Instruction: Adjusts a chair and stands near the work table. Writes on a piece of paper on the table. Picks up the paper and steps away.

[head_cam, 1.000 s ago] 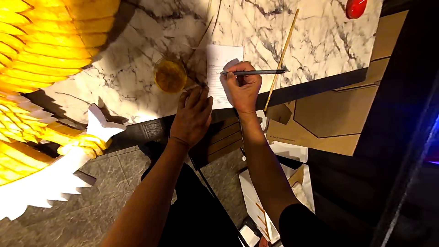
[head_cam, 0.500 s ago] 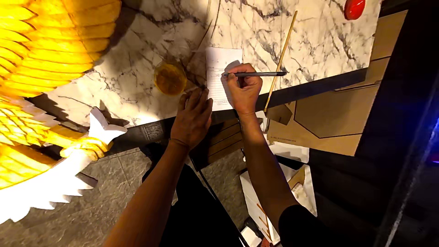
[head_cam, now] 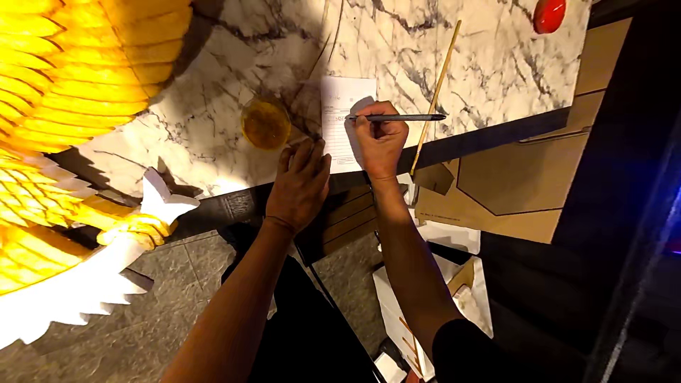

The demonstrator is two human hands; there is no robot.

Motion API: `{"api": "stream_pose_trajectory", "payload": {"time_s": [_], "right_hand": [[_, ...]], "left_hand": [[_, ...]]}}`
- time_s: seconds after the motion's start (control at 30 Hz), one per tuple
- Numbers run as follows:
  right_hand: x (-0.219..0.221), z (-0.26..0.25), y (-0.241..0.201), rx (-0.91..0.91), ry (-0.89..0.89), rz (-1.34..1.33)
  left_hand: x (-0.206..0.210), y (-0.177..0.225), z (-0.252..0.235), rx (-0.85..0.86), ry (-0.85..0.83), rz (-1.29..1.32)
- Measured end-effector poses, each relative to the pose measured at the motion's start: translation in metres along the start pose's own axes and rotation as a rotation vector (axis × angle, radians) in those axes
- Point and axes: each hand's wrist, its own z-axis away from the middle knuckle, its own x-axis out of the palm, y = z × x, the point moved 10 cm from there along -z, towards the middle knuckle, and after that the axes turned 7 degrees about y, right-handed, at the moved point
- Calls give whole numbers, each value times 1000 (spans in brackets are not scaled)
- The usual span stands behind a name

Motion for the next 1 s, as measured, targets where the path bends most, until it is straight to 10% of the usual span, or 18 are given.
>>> {"api": "stream_pose_trajectory", "payload": {"time_s": [1.0], "right_hand": [[-13,-1,13,20,-2,-4]], "left_hand": [[3,1,1,-31,-43,-4]]}}
